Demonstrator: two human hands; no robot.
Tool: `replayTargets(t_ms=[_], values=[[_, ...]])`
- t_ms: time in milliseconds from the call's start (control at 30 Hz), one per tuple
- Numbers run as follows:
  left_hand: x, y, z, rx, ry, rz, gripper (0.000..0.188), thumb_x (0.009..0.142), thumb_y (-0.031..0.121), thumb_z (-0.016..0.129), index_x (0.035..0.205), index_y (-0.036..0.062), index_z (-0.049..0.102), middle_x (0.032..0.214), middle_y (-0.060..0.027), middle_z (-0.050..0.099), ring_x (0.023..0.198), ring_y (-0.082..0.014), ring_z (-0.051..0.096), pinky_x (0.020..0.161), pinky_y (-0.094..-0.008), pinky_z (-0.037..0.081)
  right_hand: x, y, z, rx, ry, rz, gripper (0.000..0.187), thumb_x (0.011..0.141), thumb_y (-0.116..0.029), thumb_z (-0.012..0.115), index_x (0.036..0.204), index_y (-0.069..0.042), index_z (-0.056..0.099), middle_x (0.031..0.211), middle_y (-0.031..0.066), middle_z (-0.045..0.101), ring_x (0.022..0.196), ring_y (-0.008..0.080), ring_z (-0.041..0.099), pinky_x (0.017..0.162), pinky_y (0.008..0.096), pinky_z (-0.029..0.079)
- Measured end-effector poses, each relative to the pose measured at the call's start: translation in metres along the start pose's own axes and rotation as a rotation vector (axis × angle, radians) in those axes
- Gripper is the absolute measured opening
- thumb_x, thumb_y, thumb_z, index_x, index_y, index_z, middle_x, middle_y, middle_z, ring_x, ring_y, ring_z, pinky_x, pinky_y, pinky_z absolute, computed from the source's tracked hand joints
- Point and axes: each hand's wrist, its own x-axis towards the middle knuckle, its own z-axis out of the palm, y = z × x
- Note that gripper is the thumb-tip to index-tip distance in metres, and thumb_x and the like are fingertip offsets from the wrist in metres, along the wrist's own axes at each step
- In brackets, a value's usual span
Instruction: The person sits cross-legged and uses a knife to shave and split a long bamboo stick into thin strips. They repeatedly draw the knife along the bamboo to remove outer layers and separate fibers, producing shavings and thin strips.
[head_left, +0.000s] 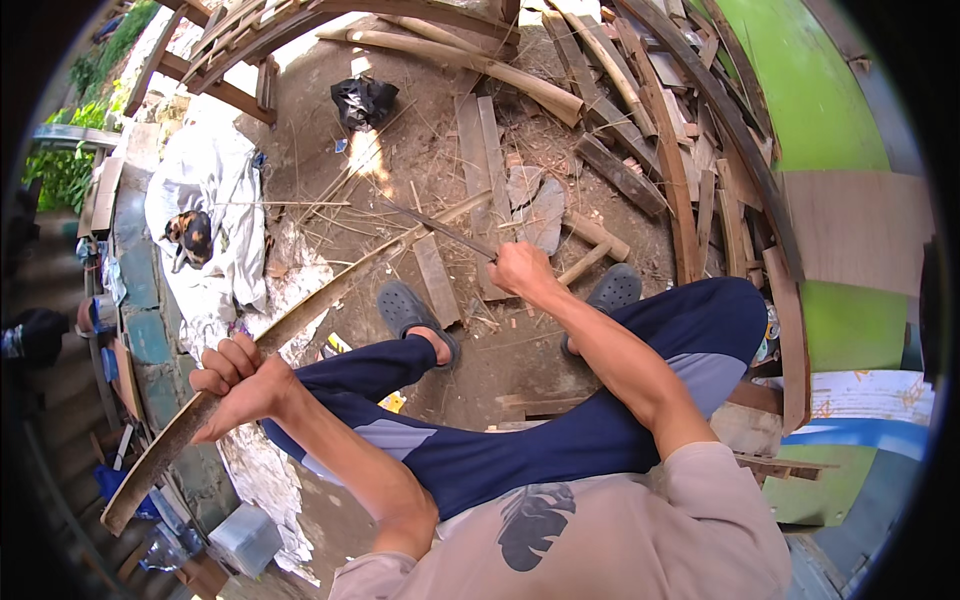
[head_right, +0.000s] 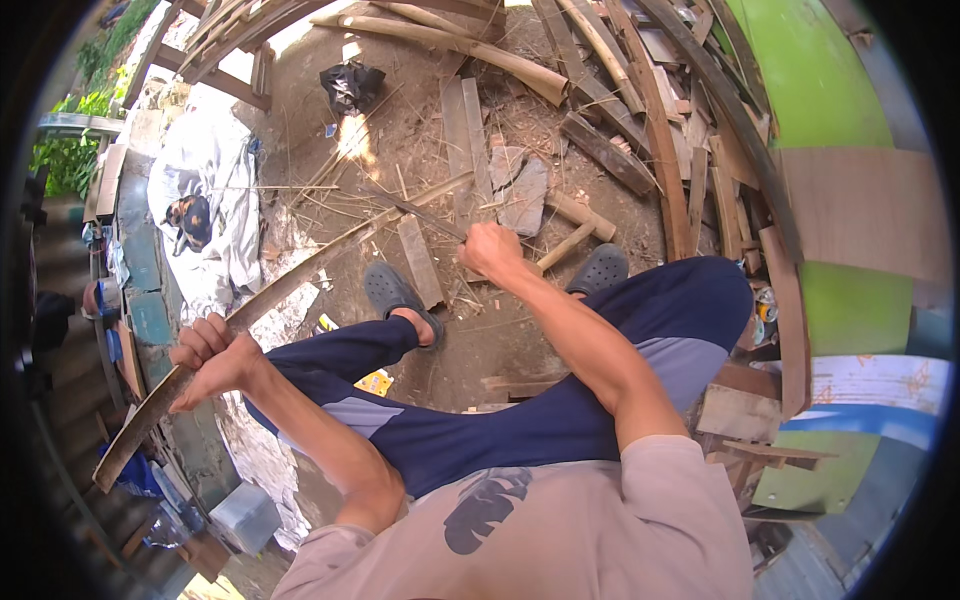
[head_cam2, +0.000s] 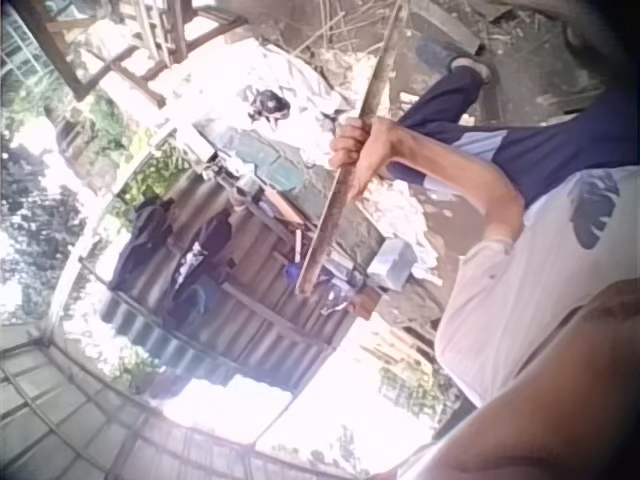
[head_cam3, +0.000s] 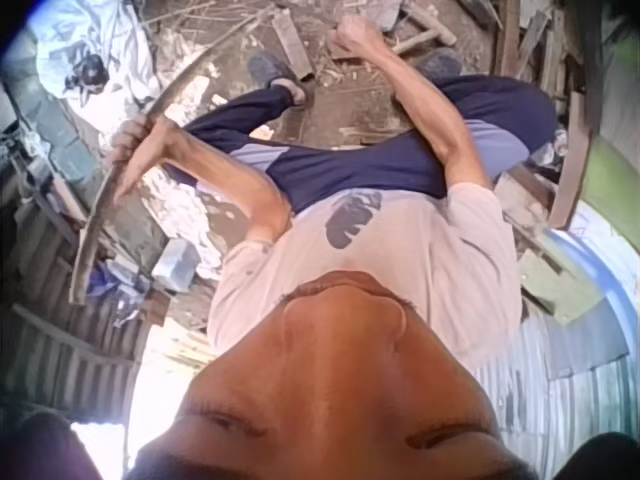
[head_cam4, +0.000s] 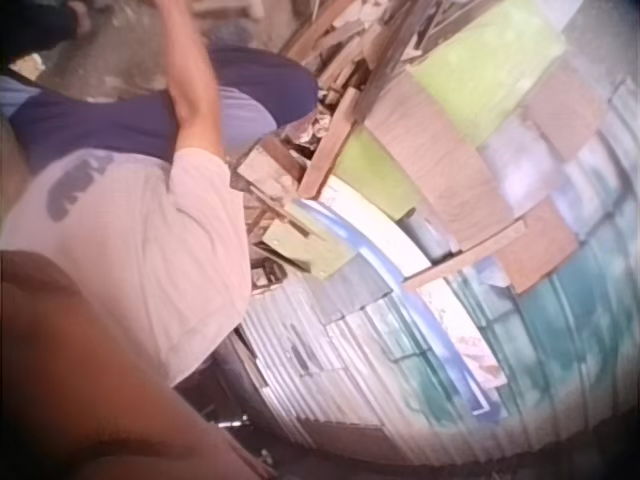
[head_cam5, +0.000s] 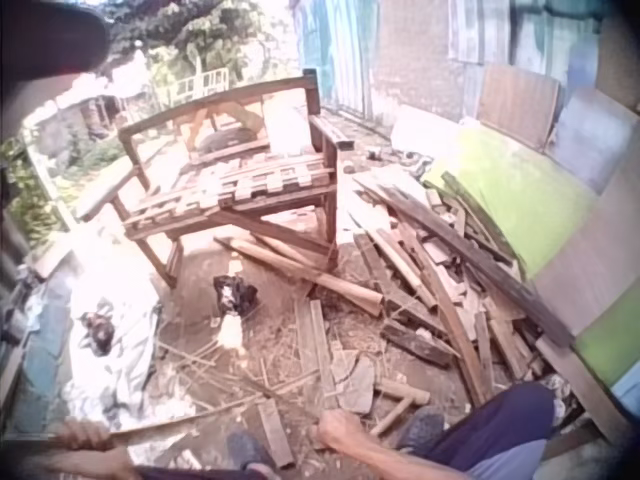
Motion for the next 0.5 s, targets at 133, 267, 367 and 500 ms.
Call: replayTargets(t_ms=[133,267,367,500], values=[[-0.004,0.003,-0.005,0.079,0.028,-0.017,0.080,0.075,0.096,0.020,0.066,0.0174,0.016,0.057,0.0028,0.012,0.049,-0.0107,0.007,0.049,-0.0289,0.006,-0.045,-0.027,-0.010,0.001,0.013,-0.167,0.035,0.080,-0.030,0.064,0.094,0.000,0.074,0.087,0.0275,0.070,0.086,0.0428,0.070,0.080,0.0505,0.056],[-0.002,0.001,0.009,0.058,-0.004,-0.004,0.081,0.074,0.097,0.015,0.066,0.0169,0.016,0.057,0.0024,0.011,0.050,-0.0111,0.006,0.049,-0.0294,0.006,-0.006,0.013,0.004,0.025,0.062,0.009,0.035,0.081,-0.029,0.064,0.092,0.003,0.073,0.086,0.0274,0.070,0.085,0.0426,0.070,0.080,0.0510,0.056],[0.000,0.000,0.008,0.069,0.002,0.016,0.080,0.075,0.097,0.017,0.066,0.0170,0.016,0.057,0.0025,0.012,0.050,-0.0110,0.006,0.049,-0.0296,0.006,0.002,0.044,0.011,-0.004,0.095,0.100,0.033,0.081,-0.028,0.064,0.092,0.001,0.073,0.084,0.0271,0.070,0.086,0.0426,0.070,0.080,0.0511,0.056],[0.001,-0.002,0.006,0.044,0.012,0.012,0.079,0.076,0.096,0.018,0.066,0.0170,0.017,0.058,0.0026,0.012,0.050,-0.0109,0.007,0.049,-0.0294,0.006,-0.013,0.002,0.003,0.024,0.042,-0.089,0.035,0.082,-0.031,0.063,0.095,-0.001,0.073,0.085,0.0297,0.069,0.084,0.0453,0.069,0.079,0.0522,0.056]])
